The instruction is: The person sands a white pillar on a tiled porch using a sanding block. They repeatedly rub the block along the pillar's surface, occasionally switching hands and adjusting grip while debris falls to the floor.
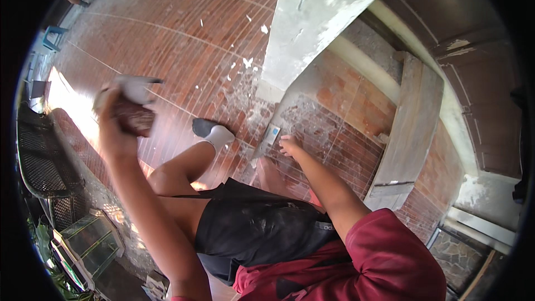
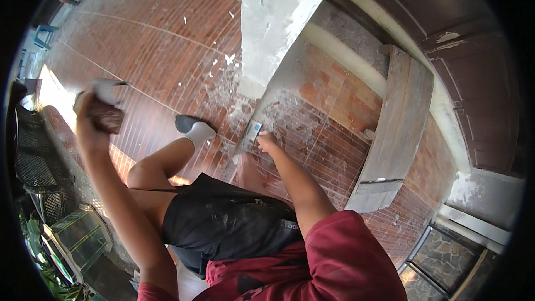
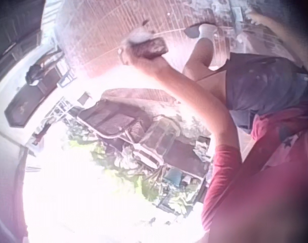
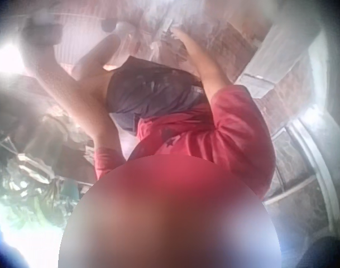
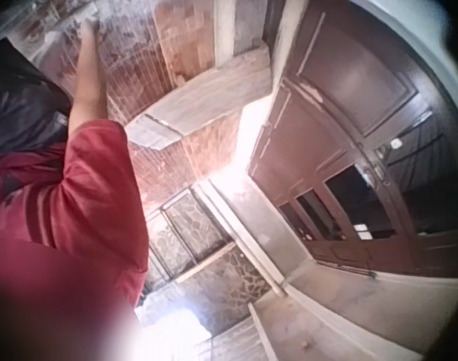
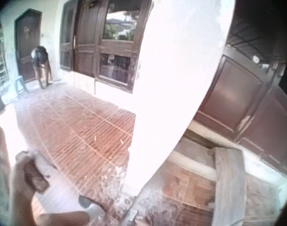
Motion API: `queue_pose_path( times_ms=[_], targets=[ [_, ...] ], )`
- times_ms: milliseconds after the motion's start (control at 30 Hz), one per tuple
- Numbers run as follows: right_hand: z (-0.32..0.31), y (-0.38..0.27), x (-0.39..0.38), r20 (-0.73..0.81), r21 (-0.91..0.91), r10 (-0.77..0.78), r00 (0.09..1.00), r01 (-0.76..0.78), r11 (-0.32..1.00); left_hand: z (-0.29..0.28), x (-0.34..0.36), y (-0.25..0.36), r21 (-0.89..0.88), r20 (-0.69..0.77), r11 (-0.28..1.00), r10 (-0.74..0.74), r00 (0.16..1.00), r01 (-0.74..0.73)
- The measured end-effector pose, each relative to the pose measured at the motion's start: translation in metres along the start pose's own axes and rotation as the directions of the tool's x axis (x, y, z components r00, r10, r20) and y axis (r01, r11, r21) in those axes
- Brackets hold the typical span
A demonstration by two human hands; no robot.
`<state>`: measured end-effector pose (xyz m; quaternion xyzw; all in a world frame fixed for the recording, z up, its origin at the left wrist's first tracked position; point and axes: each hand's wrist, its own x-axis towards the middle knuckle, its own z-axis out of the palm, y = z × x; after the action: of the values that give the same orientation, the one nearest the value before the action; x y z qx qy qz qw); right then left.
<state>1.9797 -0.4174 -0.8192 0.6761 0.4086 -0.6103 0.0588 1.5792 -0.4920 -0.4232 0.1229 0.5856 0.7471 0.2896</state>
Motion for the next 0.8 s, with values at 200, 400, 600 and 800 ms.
queue_pose_path(
  times_ms=[200,400,600,800],
  targets=[
    [0.015,0.023,0.054,-0.07,-0.252,0.023,0.997,-0.039,0.967,-0.077,-0.003,0.044,0.411,-0.233,0.871,0.386,0.893,-0.269],
    [0.036,0.014,0.086,-0.017,-0.359,0.174,0.985,-0.169,0.918,-0.084,0.025,-0.091,0.485,-0.219,0.871,0.033,0.975,0.08],
    [0.065,0.009,0.122,-0.097,-0.532,0.255,0.962,-0.267,0.804,-0.054,0.055,-0.287,0.589,-0.103,0.655,-0.522,0.847,0.475],
    [0.08,-0.009,0.139,-0.041,-0.426,0.41,0.911,-0.387,0.818,-0.037,0.065,-0.398,0.631,-0.105,0.508,-0.692,0.714,0.586]
  ],
)
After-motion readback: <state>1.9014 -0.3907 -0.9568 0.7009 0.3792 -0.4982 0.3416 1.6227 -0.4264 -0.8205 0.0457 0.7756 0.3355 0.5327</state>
